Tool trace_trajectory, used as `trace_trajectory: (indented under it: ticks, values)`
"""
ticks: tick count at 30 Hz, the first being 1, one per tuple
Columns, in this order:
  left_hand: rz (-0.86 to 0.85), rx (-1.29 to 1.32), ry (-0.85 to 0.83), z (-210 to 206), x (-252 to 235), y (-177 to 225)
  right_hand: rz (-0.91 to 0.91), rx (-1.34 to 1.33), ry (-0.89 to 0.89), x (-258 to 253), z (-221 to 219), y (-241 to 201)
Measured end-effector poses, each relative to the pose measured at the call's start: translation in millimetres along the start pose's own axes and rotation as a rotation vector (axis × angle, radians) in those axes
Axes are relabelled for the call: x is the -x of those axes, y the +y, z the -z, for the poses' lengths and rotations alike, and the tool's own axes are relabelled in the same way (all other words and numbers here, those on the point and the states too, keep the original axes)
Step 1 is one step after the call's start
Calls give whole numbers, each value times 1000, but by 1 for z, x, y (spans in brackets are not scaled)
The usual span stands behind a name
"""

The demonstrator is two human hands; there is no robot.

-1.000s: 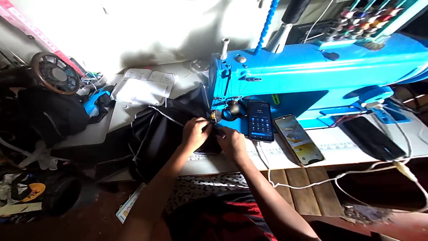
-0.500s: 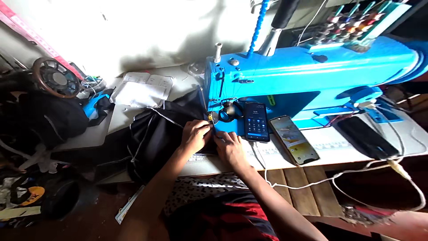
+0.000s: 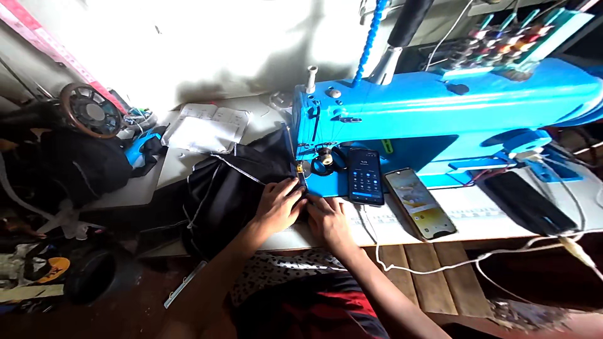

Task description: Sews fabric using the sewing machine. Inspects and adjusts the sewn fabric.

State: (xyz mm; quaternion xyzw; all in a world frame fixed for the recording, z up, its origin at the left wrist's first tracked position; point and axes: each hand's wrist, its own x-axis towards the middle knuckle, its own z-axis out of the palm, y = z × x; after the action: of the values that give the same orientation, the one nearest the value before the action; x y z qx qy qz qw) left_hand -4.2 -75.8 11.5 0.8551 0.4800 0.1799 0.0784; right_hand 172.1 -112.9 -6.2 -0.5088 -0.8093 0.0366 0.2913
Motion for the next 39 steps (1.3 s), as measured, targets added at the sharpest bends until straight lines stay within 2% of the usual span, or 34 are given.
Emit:
trace_trajectory:
  ticks: [14,17,19,22,25,27,30,39]
  values:
    - [0,-2,5,-2,-12,-16,-38,12,-6,-8,-5,0]
    - [23,-6,-39,1,-16,-17,-77,-33,-35,-9,12,6]
    - [28,-14,-57,2,-18,-19,-163,-69,37,-9,34,23]
    - [20,-20,-26,-1,-19,-22,-384,30,213,-7,78,73]
    - [20,-8,-23,0,-21,-23,-628,148,251,0,121,121]
    - [14,-12,-22,0,-22,-24,-705,226,237,3,134,146]
    - [4,-25,-23,-1,-22,-24,-702,278,192,3,139,167]
    - [-1,-36,-27,-2,-20,-25,-672,257,-1,20,130,183]
